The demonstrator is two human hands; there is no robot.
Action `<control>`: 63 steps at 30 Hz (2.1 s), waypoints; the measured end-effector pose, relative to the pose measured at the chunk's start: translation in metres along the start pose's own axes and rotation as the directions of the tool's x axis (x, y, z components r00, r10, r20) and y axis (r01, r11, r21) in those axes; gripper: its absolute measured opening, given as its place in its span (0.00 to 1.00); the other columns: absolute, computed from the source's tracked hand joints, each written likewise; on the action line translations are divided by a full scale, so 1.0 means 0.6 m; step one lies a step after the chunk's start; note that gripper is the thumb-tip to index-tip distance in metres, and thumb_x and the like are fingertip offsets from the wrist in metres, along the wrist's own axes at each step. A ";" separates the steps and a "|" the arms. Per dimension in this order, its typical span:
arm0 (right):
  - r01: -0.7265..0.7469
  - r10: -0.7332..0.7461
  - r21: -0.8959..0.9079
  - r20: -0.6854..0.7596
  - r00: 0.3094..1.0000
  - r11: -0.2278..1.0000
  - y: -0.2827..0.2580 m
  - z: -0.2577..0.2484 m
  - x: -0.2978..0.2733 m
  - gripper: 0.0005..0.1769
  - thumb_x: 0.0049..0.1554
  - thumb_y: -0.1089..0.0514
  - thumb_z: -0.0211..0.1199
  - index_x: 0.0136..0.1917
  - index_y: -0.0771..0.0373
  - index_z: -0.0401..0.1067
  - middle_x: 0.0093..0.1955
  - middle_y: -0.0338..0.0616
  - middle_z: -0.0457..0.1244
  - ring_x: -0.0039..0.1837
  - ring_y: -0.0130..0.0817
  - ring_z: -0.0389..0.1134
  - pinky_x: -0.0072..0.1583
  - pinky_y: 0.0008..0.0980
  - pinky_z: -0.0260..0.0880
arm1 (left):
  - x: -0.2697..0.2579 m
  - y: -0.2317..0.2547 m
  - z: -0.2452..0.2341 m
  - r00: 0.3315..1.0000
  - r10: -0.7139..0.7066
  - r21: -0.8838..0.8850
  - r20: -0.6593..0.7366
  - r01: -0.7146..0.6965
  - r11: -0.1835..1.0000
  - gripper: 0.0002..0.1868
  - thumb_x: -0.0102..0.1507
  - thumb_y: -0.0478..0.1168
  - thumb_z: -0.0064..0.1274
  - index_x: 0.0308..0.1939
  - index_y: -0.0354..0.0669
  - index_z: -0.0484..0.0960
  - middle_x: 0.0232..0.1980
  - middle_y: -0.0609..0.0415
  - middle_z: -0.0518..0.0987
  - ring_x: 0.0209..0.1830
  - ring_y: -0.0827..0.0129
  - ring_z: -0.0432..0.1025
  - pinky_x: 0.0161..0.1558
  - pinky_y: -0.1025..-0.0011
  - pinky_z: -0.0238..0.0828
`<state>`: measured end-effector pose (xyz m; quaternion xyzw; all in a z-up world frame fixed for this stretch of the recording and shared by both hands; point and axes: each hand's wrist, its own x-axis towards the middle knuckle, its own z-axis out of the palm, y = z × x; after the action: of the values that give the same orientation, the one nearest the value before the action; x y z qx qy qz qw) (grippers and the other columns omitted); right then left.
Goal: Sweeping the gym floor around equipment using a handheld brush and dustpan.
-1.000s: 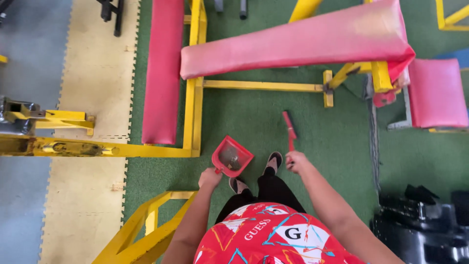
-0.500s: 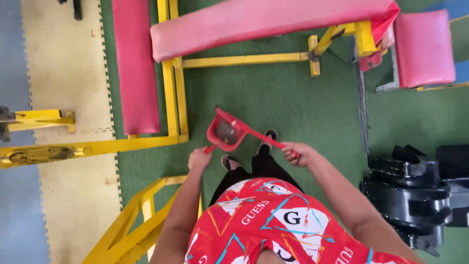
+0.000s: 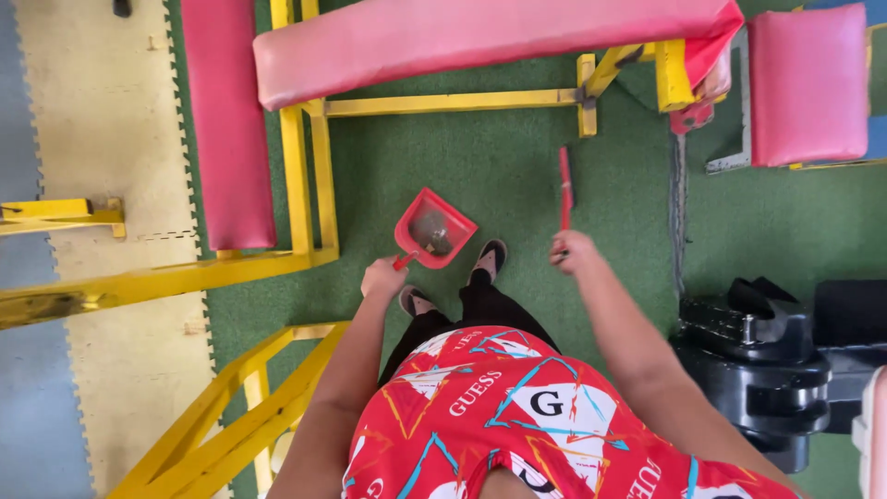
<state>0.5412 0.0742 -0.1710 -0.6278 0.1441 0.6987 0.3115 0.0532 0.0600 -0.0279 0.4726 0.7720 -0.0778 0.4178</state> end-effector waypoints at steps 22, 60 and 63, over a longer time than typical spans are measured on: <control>-0.129 0.186 -0.189 0.323 0.928 0.973 -0.117 0.033 -0.240 0.20 0.60 0.61 0.57 0.62 0.41 0.61 0.29 0.26 0.53 0.26 0.17 0.52 0.28 0.21 0.46 | 0.032 0.187 -0.047 0.993 -0.028 0.017 -0.112 0.030 0.999 0.23 0.62 0.55 0.52 0.61 0.68 0.83 0.59 0.45 0.81 0.59 0.49 0.76 0.60 0.54 0.74; -0.180 0.166 0.017 0.309 0.936 0.984 -0.123 0.506 -0.125 0.20 0.59 0.64 0.57 0.62 0.45 0.63 0.25 0.25 0.49 0.23 0.17 0.48 0.27 0.22 0.44 | 0.422 0.372 -0.399 0.974 0.175 0.277 0.145 -0.210 0.938 0.22 0.65 0.58 0.48 0.51 0.52 0.87 0.55 0.43 0.83 0.57 0.49 0.78 0.57 0.53 0.76; -0.190 0.124 0.147 0.369 0.921 0.971 -0.147 0.404 -0.137 0.17 0.61 0.61 0.57 0.63 0.50 0.64 0.25 0.26 0.49 0.23 0.16 0.47 0.26 0.21 0.41 | 0.423 0.361 -0.410 0.978 0.154 0.265 0.144 -0.188 0.946 0.20 0.64 0.56 0.50 0.51 0.53 0.87 0.54 0.43 0.83 0.56 0.49 0.78 0.57 0.54 0.76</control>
<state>0.4062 0.2642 -0.0336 -0.4461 0.1975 0.8079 0.3305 0.0330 0.4729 0.0065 0.5859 0.6829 -0.1772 0.3987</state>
